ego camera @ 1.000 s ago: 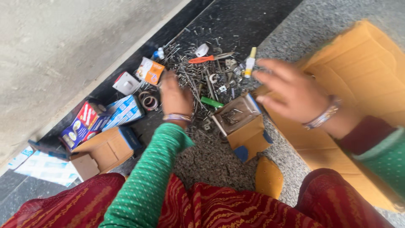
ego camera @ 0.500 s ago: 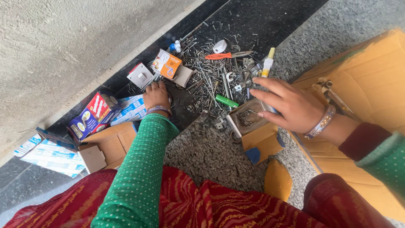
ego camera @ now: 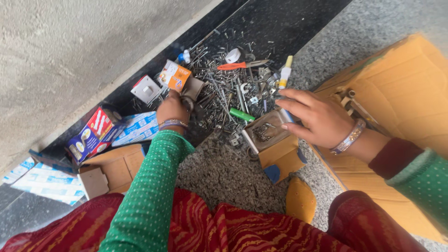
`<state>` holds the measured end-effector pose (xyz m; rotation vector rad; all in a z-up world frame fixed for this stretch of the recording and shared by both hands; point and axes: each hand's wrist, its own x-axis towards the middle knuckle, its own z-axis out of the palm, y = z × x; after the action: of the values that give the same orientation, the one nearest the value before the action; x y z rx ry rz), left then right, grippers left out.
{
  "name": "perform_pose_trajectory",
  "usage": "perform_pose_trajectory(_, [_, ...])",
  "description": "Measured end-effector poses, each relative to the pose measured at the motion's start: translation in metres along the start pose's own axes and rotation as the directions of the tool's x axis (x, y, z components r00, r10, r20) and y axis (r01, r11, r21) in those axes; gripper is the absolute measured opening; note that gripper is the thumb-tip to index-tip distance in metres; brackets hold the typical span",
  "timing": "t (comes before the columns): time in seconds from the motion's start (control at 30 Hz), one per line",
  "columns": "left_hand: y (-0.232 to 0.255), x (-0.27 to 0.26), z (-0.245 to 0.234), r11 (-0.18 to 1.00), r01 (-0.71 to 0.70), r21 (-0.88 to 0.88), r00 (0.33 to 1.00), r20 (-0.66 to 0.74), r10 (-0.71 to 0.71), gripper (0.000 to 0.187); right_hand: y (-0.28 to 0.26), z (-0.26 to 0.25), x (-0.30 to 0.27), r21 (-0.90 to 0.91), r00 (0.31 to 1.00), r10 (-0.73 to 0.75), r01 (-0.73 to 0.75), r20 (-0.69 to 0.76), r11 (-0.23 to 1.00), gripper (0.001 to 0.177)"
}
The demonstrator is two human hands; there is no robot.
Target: The person sits on the floor and sorts a mixed pile of hardware, including wrenches, pliers, screws, and small boxes. They place larger tools into a cardboard box and transfer smaller fasteners into a smaller box, arranging items by type.
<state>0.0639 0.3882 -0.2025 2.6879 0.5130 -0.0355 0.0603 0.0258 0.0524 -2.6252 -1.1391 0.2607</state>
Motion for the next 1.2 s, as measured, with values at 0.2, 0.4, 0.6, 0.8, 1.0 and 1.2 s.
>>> perform_pose_trajectory(0.2, [0.131,-0.025,-0.058,0.793,-0.376,-0.479,0.925,-0.248,0.289,0.031,0.016,-0.004,-0.004,0.236,0.982,0.185,-0.171,-0.039,0.957,0.048])
perform_pose_trajectory(0.4, [0.248,-0.090,-0.112,0.485,-0.481,-0.731,0.852,-0.259,0.454,0.026,0.037,0.001,-0.027,0.877,0.952,0.283,-0.229,0.112,0.423,0.027])
perform_pose_trajectory(0.6, [0.307,-0.121,-0.124,0.358,-0.476,-0.803,0.800,-0.226,0.556,0.034,0.050,-0.016,-0.075,0.942,0.937,0.348,-0.126,0.010,0.311,0.030])
perform_pose_trajectory(0.8, [0.352,-0.144,-0.103,0.291,-0.494,-0.819,0.742,-0.223,0.632,0.042,0.060,-0.041,-0.127,0.907,0.889,0.410,0.018,-0.207,0.420,0.036])
perform_pose_trajectory(1.0, [0.395,-0.168,-0.073,0.280,-0.392,-0.876,0.696,-0.084,0.713,0.044,0.086,-0.055,-0.182,0.896,0.871,0.488,-0.170,-0.059,0.411,0.029])
perform_pose_trajectory(1.2, [0.415,-0.180,-0.048,0.457,-0.469,-0.756,0.605,0.102,0.789,0.067,0.135,-0.040,-0.227,0.877,0.869,0.494,-0.236,-0.002,0.419,0.026])
